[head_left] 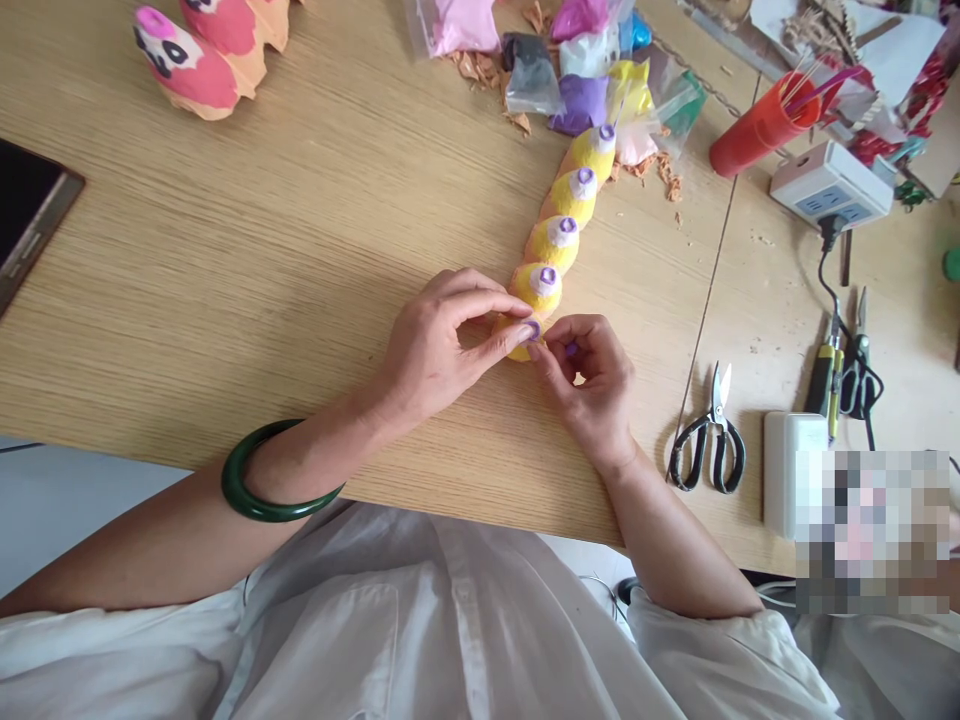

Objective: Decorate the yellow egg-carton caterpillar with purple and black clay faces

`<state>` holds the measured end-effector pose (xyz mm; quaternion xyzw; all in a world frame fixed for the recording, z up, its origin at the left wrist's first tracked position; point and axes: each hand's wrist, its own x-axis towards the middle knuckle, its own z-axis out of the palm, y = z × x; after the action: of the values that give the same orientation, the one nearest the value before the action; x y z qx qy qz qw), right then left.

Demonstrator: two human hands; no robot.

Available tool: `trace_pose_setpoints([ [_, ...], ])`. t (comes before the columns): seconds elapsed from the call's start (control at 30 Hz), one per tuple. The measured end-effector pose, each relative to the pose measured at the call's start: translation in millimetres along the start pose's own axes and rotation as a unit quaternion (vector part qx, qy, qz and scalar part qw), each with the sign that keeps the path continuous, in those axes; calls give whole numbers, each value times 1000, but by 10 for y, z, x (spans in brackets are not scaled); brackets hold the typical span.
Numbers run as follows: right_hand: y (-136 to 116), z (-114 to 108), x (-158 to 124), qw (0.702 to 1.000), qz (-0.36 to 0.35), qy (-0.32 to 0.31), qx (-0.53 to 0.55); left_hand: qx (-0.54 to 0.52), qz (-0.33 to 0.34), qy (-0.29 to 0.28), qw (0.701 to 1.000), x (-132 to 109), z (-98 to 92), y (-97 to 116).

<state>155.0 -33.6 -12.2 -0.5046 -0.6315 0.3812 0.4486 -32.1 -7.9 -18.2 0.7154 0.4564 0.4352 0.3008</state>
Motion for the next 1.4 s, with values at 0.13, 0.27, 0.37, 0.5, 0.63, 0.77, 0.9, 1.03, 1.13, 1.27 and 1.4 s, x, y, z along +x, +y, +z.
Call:
trace_pose_setpoints([
  [0.13,12,19,7,1000,18,7,24,-3,1,-2,1000,3,-8,9],
  [0.27,26,31,12,999,29,13,41,-7,1,-2,1000,2,-10,19],
  [0.37,37,40,14,998,41,15,37,-3,0,0,1000,2,-10,21],
  [0.5,47,50,17,999,35,19,31,-2,3,-5,1000,5,-19,13],
  [0.63,33,39,17,999,40,12,36,-9,1,-10,1000,7,-31,11],
  [0.77,17,22,16,997,49,2,58,-11,-4,-9,1000,7,-30,15],
  [0.9,31,36,16,996,57,5,62,-20,-3,-8,1000,6,-23,11],
  [1.03,47,60,16,996,61,9,64,-21,-4,-8,1000,8,-23,7],
  [1.13,39,57,22,995,62,8,83,-23,-4,-11,1000,12,-28,9],
  [1.27,14,39,28,990,85,3,117,-30,-11,-11,999,12,-33,28],
  [1.4,12,37,22,985,102,0,137,-57,-39,-20,997,9,-26,61],
])
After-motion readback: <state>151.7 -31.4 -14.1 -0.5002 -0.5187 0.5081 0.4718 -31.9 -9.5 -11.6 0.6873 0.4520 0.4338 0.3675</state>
